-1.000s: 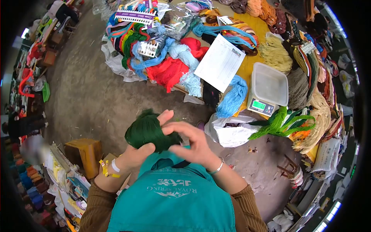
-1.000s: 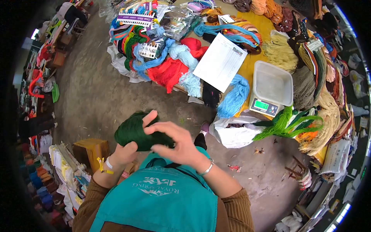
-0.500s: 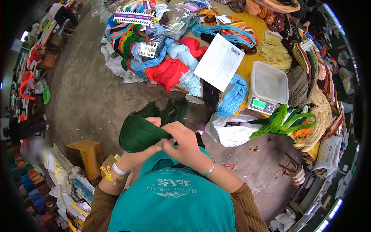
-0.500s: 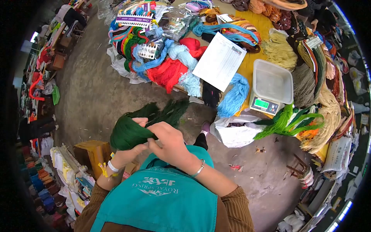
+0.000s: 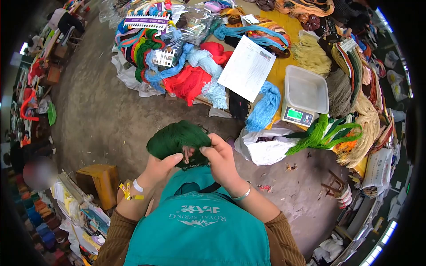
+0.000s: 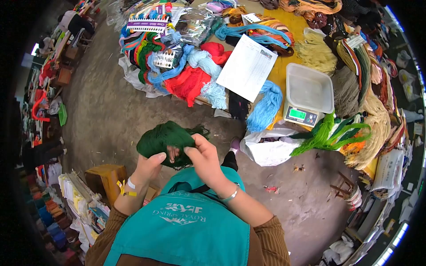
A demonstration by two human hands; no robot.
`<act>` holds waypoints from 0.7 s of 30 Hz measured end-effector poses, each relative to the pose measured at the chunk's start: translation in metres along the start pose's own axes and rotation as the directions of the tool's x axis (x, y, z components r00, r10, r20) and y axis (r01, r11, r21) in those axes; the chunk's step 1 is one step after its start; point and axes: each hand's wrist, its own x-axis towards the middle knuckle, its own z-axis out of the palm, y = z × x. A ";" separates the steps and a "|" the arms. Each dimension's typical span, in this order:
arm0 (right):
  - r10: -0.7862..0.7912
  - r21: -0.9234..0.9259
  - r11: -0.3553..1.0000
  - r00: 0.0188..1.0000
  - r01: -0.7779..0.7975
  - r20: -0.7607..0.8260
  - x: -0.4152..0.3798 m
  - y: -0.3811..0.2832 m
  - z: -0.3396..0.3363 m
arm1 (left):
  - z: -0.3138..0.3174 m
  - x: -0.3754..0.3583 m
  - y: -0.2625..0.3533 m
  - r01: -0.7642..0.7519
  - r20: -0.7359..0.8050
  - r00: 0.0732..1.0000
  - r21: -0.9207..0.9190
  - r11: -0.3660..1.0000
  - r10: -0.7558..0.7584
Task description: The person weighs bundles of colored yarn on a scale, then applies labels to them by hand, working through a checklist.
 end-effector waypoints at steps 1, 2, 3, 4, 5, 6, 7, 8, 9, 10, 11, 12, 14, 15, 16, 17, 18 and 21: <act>0.070 0.134 0.989 0.997 -0.066 -0.021 0.001 -0.002 0.000 | 0.001 0.004 0.001 0.047 0.058 0.997 -0.029 0.998 -0.045; 0.144 0.268 0.954 0.989 -0.130 -0.031 0.003 -0.003 0.000 | 0.003 0.006 0.001 0.050 0.055 0.997 -0.029 0.998 -0.048; 0.177 0.328 0.928 0.984 -0.175 0.022 0.005 0.000 -0.009 | 0.008 0.007 0.002 0.118 0.033 0.993 -0.053 0.992 -0.116; 0.171 0.303 0.937 0.984 -0.175 0.039 0.004 -0.002 -0.011 | 0.012 0.008 0.002 0.186 0.011 0.982 -0.078 0.979 -0.186; 0.166 0.279 0.944 0.984 -0.176 0.057 0.003 -0.003 -0.013 | 0.010 0.009 -0.005 0.208 0.033 0.978 -0.107 0.972 -0.206; 0.155 0.258 0.951 0.984 -0.172 0.085 0.001 0.003 -0.021 | 0.011 0.010 -0.007 0.214 0.024 0.977 -0.106 0.971 -0.212; 0.185 0.090 0.978 0.982 -0.189 0.046 -0.002 -0.002 -0.021 | 0.012 0.010 -0.009 0.269 -0.005 0.963 -0.090 0.959 -0.270; 0.206 -0.080 0.975 0.979 -0.205 0.003 -0.004 -0.008 -0.018 | 0.013 0.012 -0.012 0.322 -0.032 0.945 -0.075 0.944 -0.325; 0.234 -0.131 0.962 0.971 -0.239 -0.057 -0.006 -0.009 -0.013 | 0.012 0.014 -0.017 0.292 -0.001 0.956 -0.064 0.954 -0.293; 0.235 -0.127 0.962 0.970 -0.241 -0.058 -0.007 -0.002 -0.021 | 0.012 0.016 -0.019 0.296 -0.002 0.955 -0.063 0.953 -0.296; 0.220 -0.065 0.972 0.974 -0.224 -0.056 -0.008 0.007 -0.037 | 0.012 0.019 -0.021 0.320 -0.020 0.947 -0.009 0.947 -0.320; 0.204 -0.003 0.979 0.977 -0.204 -0.056 -0.010 0.015 -0.048 | 0.012 0.021 -0.023 0.344 -0.038 0.939 0.045 0.938 -0.343; 0.149 0.276 0.956 0.977 -0.103 -0.151 -0.006 0.013 -0.050 | 0.000 0.024 -0.037 0.324 -0.023 0.946 0.057 0.944 -0.323; 0.090 0.359 0.933 0.985 -0.032 -0.145 -0.005 0.017 -0.058 | -0.006 0.025 -0.043 0.302 -0.015 0.953 0.070 0.951 -0.302; 0.073 0.567 0.823 0.996 -0.036 -0.041 -0.006 0.020 -0.066 | -0.007 0.023 -0.046 0.287 -0.048 0.955 -0.076 0.955 -0.291; 0.071 0.569 0.822 0.997 -0.033 -0.044 -0.008 0.022 -0.073 | -0.007 0.022 -0.049 0.290 -0.045 0.955 -0.074 0.954 -0.293; 0.064 0.581 0.812 0.998 -0.059 0.012 -0.011 0.024 -0.080 | -0.008 0.023 -0.052 0.313 0.028 0.949 -0.233 0.921 -0.315; 0.145 0.466 0.881 0.984 -0.082 -0.100 -0.017 0.006 -0.059 | 0.005 0.027 -0.045 0.411 0.091 0.911 -0.285 0.866 -0.402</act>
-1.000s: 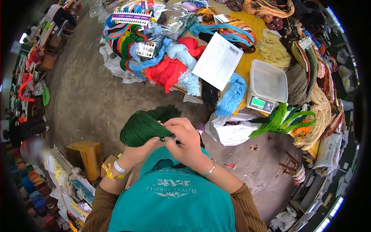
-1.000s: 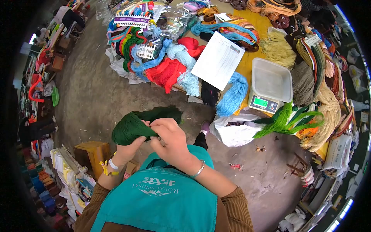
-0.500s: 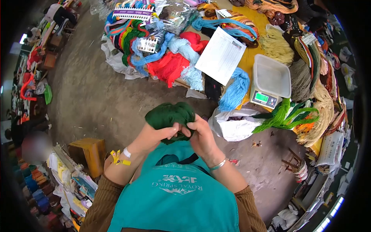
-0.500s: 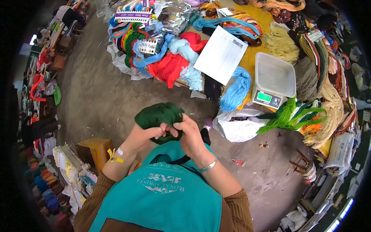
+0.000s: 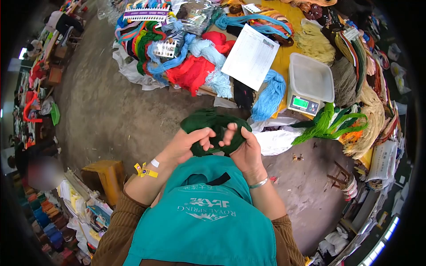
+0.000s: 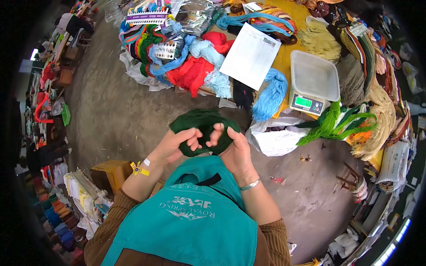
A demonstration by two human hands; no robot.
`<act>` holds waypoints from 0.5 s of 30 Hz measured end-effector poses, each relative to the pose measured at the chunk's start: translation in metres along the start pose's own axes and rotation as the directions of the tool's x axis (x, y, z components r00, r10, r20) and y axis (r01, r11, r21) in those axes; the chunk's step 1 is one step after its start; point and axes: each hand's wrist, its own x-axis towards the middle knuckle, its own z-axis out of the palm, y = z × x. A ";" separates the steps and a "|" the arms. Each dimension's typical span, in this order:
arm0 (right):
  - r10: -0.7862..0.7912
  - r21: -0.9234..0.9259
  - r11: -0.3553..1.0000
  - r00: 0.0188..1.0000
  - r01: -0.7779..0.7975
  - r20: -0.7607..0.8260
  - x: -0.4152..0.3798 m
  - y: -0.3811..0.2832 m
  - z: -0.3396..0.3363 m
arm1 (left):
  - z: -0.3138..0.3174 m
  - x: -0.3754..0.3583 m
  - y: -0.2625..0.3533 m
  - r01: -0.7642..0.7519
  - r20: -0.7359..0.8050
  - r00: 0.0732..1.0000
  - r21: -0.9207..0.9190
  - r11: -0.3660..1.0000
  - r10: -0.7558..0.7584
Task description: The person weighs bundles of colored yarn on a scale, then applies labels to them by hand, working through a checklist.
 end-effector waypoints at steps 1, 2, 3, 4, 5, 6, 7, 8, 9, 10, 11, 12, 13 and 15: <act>-0.004 -0.075 0.997 0.995 -0.003 -0.103 -0.001 -0.004 0.018 | 0.008 0.004 0.002 -0.002 -0.032 0.999 0.092 0.996 0.005; -0.004 -0.121 0.993 0.995 -0.008 -0.096 0.001 -0.004 0.019 | 0.010 0.007 0.002 0.000 -0.010 1.000 0.118 0.993 0.001; -0.005 -0.121 0.993 0.995 -0.007 -0.095 0.001 -0.003 0.019 | 0.014 0.010 0.002 -0.001 -0.009 1.000 0.120 0.993 0.002; 0.008 -0.179 0.984 0.999 -0.015 -0.039 0.000 -0.003 0.017 | 0.018 0.011 0.002 -0.016 -0.003 1.000 0.172 0.985 0.017; 0.024 -0.237 0.971 1.000 -0.020 0.014 -0.001 -0.003 0.016 | 0.021 0.012 0.003 -0.031 0.004 1.000 0.223 0.974 0.031; 0.031 -0.260 0.965 0.999 -0.025 0.019 -0.004 -0.004 0.015 | 0.015 0.014 -0.002 0.000 0.006 1.000 0.187 0.982 -0.002; 0.031 -0.261 0.965 0.999 -0.026 0.018 -0.006 -0.004 0.018 | 0.018 0.013 -0.003 0.001 0.007 1.000 0.187 0.982 -0.002; 0.024 -0.309 0.951 0.999 -0.031 -0.027 -0.008 -0.003 0.025 | 0.024 0.013 -0.004 -0.042 0.022 0.999 0.188 0.981 0.038; 0.014 -0.357 0.933 0.997 -0.038 -0.070 -0.010 -0.002 0.028 | 0.028 0.014 -0.005 -0.085 0.037 0.996 0.189 0.978 0.080; 0.030 -0.352 0.935 0.997 -0.051 -0.065 -0.010 0.000 0.026 | 0.026 0.020 -0.011 -0.129 0.093 0.990 0.229 0.965 0.111; 0.031 -0.353 0.934 0.997 -0.052 -0.065 -0.011 0.002 0.025 | 0.024 0.021 -0.015 -0.130 0.093 0.989 0.229 0.965 0.111; -0.001 -0.312 0.950 0.997 -0.024 -0.080 -0.012 0.003 0.024 | 0.023 0.021 -0.019 -0.126 0.050 0.992 0.225 0.966 0.118; -0.033 -0.271 0.963 0.995 0.005 -0.097 -0.012 0.004 0.023 | 0.024 0.021 -0.020 -0.123 0.009 0.992 0.222 0.967 0.124; -0.030 -0.198 0.980 0.993 0.006 -0.117 -0.013 0.005 0.009 | 0.025 0.021 -0.016 -0.101 0.008 0.995 0.179 0.979 0.101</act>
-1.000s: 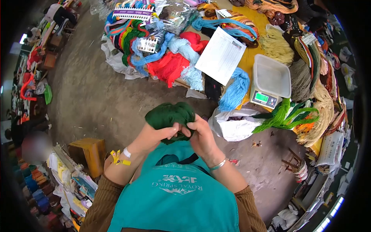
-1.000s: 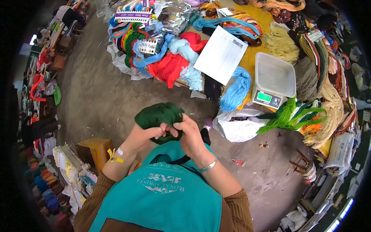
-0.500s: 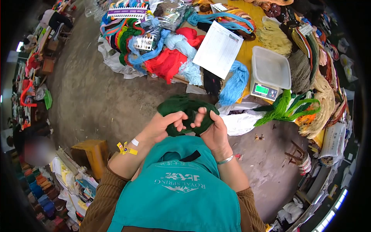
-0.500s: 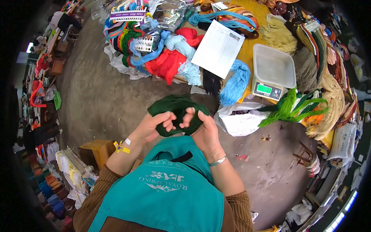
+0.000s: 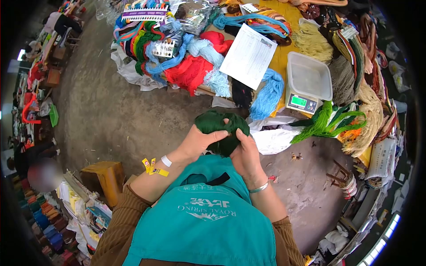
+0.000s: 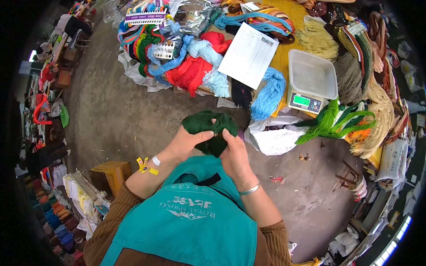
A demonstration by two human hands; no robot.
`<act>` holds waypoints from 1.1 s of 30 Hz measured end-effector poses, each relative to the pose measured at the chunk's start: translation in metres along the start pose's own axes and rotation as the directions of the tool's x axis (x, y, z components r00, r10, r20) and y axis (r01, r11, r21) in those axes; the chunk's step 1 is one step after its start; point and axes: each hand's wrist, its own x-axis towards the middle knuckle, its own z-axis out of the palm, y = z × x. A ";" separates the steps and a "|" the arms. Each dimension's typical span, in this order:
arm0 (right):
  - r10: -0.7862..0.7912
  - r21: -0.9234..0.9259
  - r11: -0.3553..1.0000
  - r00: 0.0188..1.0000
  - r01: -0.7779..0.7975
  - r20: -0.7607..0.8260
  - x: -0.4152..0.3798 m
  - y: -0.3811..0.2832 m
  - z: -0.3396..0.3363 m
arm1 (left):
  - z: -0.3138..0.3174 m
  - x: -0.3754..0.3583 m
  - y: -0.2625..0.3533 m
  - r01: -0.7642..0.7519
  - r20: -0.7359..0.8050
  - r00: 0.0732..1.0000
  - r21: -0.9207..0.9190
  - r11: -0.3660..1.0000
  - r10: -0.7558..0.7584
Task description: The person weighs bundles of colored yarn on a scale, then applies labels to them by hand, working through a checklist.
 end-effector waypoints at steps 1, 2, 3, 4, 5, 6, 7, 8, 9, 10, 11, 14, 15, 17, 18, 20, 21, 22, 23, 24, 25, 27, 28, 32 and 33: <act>0.009 0.076 0.997 1.000 -0.008 -0.017 0.000 0.001 -0.004 | 0.000 0.000 0.001 0.022 0.003 1.000 -0.043 0.999 -0.022; -0.018 0.117 0.993 0.999 0.021 -0.031 -0.001 0.001 -0.006 | 0.001 -0.001 0.000 0.027 -0.006 1.000 -0.128 0.991 -0.028; -0.017 0.117 0.993 0.999 0.020 -0.032 -0.001 0.002 -0.006 | -0.001 0.000 -0.003 0.028 -0.007 1.000 -0.128 0.991 -0.029; -0.060 0.024 0.998 0.997 0.061 -0.041 -0.002 0.004 -0.006 | -0.003 0.000 -0.006 0.097 0.010 0.995 -0.205 0.974 -0.097; -0.104 -0.070 0.992 0.993 0.101 -0.046 -0.003 0.006 -0.007 | -0.004 0.001 -0.008 0.165 0.032 0.986 -0.281 0.946 -0.162; -0.103 -0.069 0.993 0.994 0.099 -0.047 -0.003 0.008 -0.006 | -0.002 0.000 -0.009 0.167 0.032 0.986 -0.281 0.945 -0.164; -0.157 -0.140 0.979 0.985 0.145 -0.077 -0.003 0.012 -0.004 | 0.003 -0.001 -0.010 0.119 0.042 0.993 -0.219 0.969 -0.113; -0.214 -0.212 0.959 0.971 0.188 -0.104 -0.004 0.013 -0.004 | 0.007 -0.002 -0.009 0.070 0.057 0.996 -0.156 0.985 -0.062; -0.206 -0.184 0.967 0.967 0.178 -0.150 -0.004 0.014 -0.004 | 0.010 -0.002 -0.005 0.063 0.081 0.995 -0.119 0.991 -0.054; -0.208 -0.184 0.966 0.966 0.179 -0.151 -0.003 0.014 -0.007 | 0.007 0.000 -0.009 0.064 0.083 0.995 -0.119 0.991 -0.054; -0.182 -0.067 0.982 0.973 0.174 -0.142 -0.002 0.014 -0.010 | 0.001 0.002 -0.015 0.068 0.044 0.997 -0.130 0.989 -0.063; -0.104 0.183 0.975 0.988 0.123 -0.111 0.001 0.008 -0.017 | -0.010 0.005 -0.018 0.144 0.051 0.990 -0.330 0.933 -0.135; -0.081 0.242 0.964 0.988 0.110 -0.128 0.001 0.007 -0.021 | -0.010 0.003 -0.017 0.163 -0.012 0.983 -0.387 0.907 -0.182; -0.039 0.382 0.922 0.995 0.070 -0.086 -0.001 0.005 -0.038 | -0.023 0.006 -0.023 0.157 0.092 0.987 -0.499 0.852 -0.128; -0.007 0.472 0.881 0.996 0.049 -0.090 -0.002 0.003 -0.046 | -0.028 0.004 -0.026 0.150 0.127 0.987 -0.554 0.819 -0.095; -0.032 0.603 0.795 0.997 0.064 -0.063 -0.003 -0.010 -0.065 | -0.049 0.002 -0.028 0.166 0.120 0.985 -0.536 0.827 -0.120; -0.097 0.649 0.756 0.995 0.084 -0.016 -0.001 -0.014 -0.088 | -0.064 0.002 -0.029 0.152 0.065 0.987 -0.648 0.746 -0.145; -0.125 0.510 0.823 0.957 0.248 -0.263 -0.002 -0.025 -0.099 | -0.078 0.004 -0.023 0.088 -0.051 0.982 -0.724 0.684 -0.180; -0.139 0.543 0.789 0.945 0.286 -0.296 -0.004 -0.035 -0.129 | -0.098 0.007 -0.023 0.008 -0.136 0.976 -0.759 0.651 -0.170; -0.176 0.504 0.788 0.913 0.355 -0.368 -0.008 -0.044 -0.161 | -0.119 0.007 -0.023 -0.081 -0.258 0.951 -0.741 0.667 -0.171; -0.186 0.491 0.767 0.876 0.413 -0.445 -0.015 -0.053 -0.190 | -0.146 0.007 -0.026 -0.131 -0.288 0.943 -0.784 0.607 -0.168; -0.215 0.450 0.709 0.774 0.543 -0.596 -0.033 -0.067 -0.252 | -0.199 0.004 -0.033 -0.274 -0.488 0.842 -0.754 0.597 -0.229; -0.216 0.404 0.695 0.708 0.595 -0.672 -0.045 -0.076 -0.277 | -0.224 0.002 -0.036 -0.320 -0.550 0.802 -0.727 0.608 -0.235; -0.214 0.172 0.672 0.411 0.720 -0.886 -0.093 -0.104 -0.338 | -0.285 -0.004 -0.029 -0.407 -0.744 0.621 -0.575 0.710 -0.247; -0.225 0.111 0.678 0.349 0.726 -0.910 -0.103 -0.108 -0.351 | -0.299 -0.005 -0.026 -0.402 -0.743 0.621 -0.575 0.712 -0.249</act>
